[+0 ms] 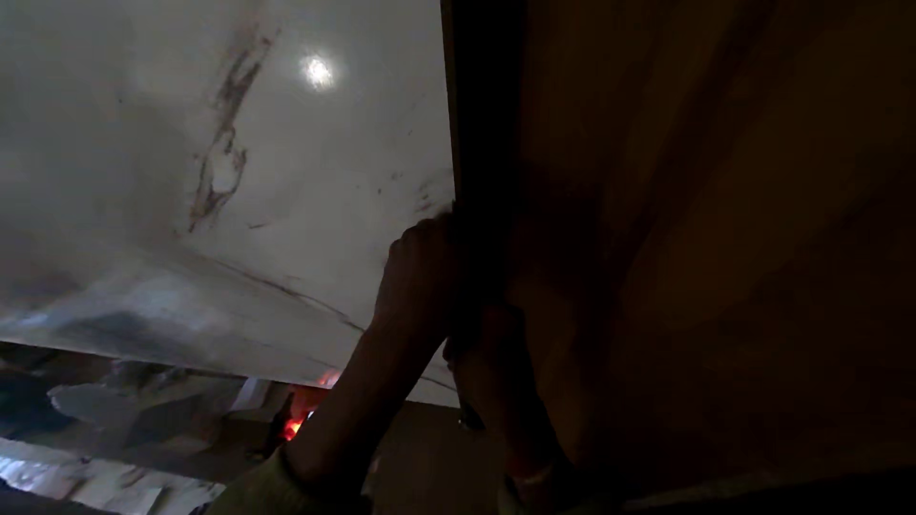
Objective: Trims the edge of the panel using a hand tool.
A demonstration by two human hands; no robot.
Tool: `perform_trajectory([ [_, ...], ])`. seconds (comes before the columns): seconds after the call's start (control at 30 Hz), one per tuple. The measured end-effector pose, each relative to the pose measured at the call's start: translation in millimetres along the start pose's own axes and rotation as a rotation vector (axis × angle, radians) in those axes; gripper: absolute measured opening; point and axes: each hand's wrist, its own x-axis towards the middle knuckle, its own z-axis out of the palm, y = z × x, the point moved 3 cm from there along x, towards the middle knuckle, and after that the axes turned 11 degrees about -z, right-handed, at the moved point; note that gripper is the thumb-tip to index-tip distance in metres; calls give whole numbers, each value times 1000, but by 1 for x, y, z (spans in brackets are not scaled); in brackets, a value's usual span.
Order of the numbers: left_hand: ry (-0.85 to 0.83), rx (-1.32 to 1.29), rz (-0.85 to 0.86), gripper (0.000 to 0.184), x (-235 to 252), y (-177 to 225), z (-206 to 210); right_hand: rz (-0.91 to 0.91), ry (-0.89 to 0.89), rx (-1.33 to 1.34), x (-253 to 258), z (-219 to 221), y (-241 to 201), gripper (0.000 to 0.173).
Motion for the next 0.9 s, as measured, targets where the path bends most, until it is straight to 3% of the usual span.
perform_trajectory([
  [0.1,30,-60,36,18,-2,-5,2,-20,2,-54,-2,0,-3,6],
  [0.23,-44,-239,7,39,-12,-15,8,7,61,15,-5,1,9,19],
  [0.4,252,-483,41,24,-21,-38,44,-73,259,117,-9,-13,21,52],
  [0.53,473,-388,-125,27,-7,-26,45,-129,273,113,-9,-13,18,50],
  [0.67,620,-449,-157,27,5,-23,38,-94,245,199,-9,-9,22,49],
  [0.9,615,-507,-151,29,-12,-30,61,-51,250,227,-9,-9,24,50],
])
